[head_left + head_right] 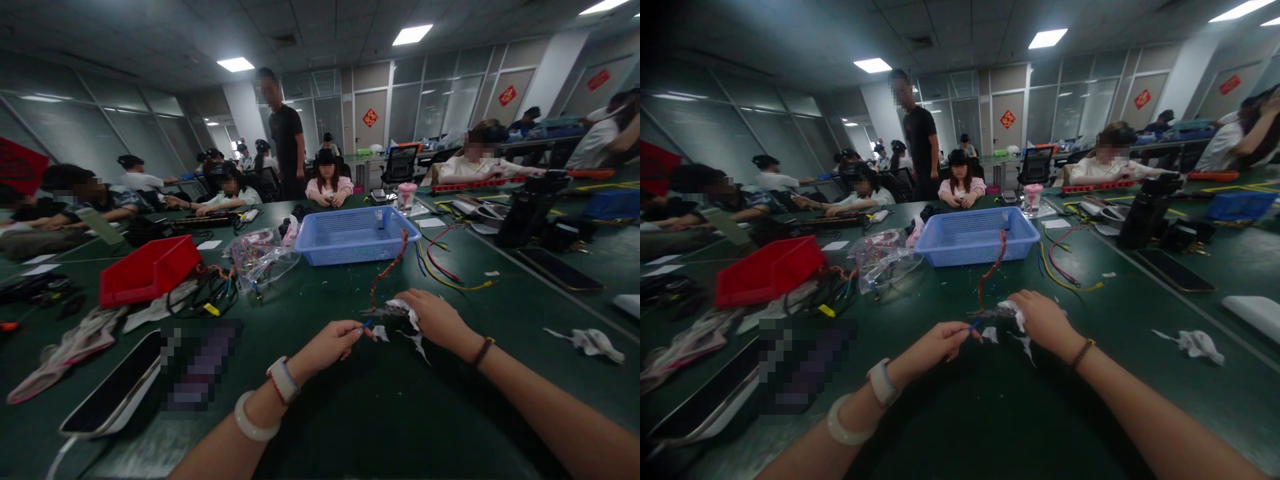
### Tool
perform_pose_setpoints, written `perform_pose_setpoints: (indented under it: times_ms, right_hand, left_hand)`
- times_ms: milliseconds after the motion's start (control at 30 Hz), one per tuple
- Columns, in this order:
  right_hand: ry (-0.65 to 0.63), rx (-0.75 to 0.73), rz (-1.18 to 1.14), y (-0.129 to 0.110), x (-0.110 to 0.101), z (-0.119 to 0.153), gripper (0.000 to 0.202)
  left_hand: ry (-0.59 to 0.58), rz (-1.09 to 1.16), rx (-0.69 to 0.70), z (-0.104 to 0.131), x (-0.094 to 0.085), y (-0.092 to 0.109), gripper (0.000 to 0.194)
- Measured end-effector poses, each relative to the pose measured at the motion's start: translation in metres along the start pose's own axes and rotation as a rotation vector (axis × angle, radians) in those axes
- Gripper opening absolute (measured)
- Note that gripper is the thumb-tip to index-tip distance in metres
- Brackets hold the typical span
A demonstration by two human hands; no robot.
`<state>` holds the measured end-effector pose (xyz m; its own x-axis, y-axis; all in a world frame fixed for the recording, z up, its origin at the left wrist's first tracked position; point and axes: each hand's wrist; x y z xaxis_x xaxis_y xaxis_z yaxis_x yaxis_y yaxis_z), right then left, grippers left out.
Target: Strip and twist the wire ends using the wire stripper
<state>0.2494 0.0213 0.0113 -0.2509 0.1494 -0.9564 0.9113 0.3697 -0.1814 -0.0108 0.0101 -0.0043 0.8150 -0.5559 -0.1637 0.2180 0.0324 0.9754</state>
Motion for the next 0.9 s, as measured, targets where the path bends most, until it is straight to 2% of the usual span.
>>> perform_pose_setpoints:
  times_ms: [300, 467, 600, 733, 900]
  right_hand:
    - [-0.005, 0.009, 0.004, 0.0, 0.0, 0.0, 0.049]
    - [-0.002, 0.003, -0.011, 0.003, 0.0, -0.001, 0.034]
    - [-0.012, -0.026, -0.078, -0.001, -0.01, 0.002, 0.023]
    - [-0.097, -0.006, -0.2, -0.009, -0.027, 0.006, 0.028]
    - [-0.321, -0.003, -0.513, -0.006, -0.036, 0.01, 0.035]
  left_hand:
    - [0.003, -0.018, -0.019, 0.003, 0.003, 0.006, 0.042]
    - [0.029, -0.051, 0.004, 0.001, 0.001, 0.003, 0.044]
    - [0.072, -0.082, 0.055, 0.004, 0.001, 0.006, 0.045]
    - [0.104, -0.15, 0.094, 0.01, 0.002, 0.014, 0.045]
    - [0.107, -0.207, 0.186, 0.017, 0.005, 0.024, 0.039]
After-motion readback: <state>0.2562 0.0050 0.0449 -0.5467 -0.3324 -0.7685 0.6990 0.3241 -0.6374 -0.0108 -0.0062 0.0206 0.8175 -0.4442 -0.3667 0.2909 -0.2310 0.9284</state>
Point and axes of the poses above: each hand's wrist, its own z-axis away from the middle knuckle, its own x-axis out of the palm, y = z × x, and after that the axes turned 7 degrees about y, right-handed
